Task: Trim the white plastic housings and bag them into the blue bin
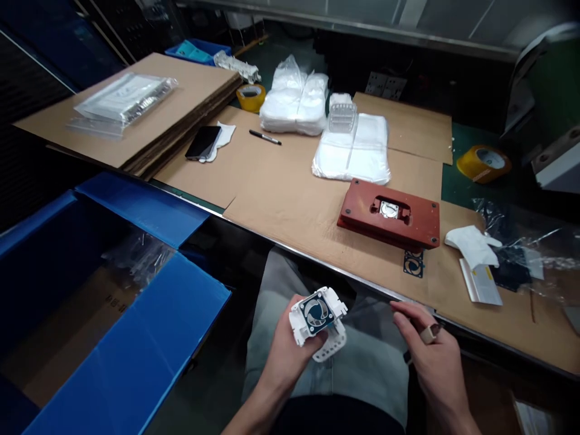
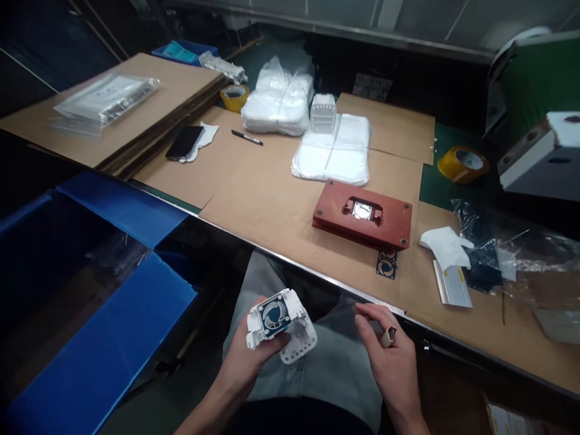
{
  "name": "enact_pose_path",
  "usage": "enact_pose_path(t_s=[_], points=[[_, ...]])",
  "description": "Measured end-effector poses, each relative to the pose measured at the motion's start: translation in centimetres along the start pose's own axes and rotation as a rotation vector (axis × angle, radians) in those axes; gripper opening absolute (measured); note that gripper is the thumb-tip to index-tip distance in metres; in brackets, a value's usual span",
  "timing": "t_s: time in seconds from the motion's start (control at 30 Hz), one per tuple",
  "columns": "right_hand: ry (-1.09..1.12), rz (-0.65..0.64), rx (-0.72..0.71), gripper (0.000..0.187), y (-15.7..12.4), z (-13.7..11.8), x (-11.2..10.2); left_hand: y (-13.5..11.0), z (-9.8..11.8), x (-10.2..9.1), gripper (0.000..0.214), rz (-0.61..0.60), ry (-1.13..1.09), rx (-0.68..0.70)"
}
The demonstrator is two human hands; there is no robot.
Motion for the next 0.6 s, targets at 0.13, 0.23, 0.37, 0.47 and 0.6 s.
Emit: enact_pose_path(t_s=[0.13, 0.23, 0.37, 0.47, 0.6], points=[[0.43, -0.208, 0.328, 0.074, -0.9, 3.6, 3.4, 0.4, -0.3, 2.1, 0.031, 0.111, -0.617, -0.154], [0.639, -0.136, 0.41, 0.082, -0.2, 2.4, 3.5, 1.0, 1.8, 5.8, 0.03, 0.023, -0.851, -0.153], [0.643, 0.08, 0.222, 0.079, 5.3, -4.3, -2.6, 2.1, 4.2, 9.2, 0.056, -0.161, -0.849, -0.112], [0.271, 0.261, -0.082, 0.08, 10.4, -12.1, -9.6, 3.1, 3.4, 8.2, 0.064, -0.188, -0.698, -0.059], [-0.335, 0.292, -0.318, 0.078, 15.3, -19.3, -12.9, 4.0, -0.4, 4.1, 0.058, -0.14, -0.537, -0.053]])
Point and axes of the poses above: each hand's wrist, its own y-axis towards the middle knuckle, its own x-axis out of the palm, z = x × y, the point moved 9 cm from there along y, towards the middle knuckle, and after that the axes turned 2 degrees about z, right-handed, at the moved point
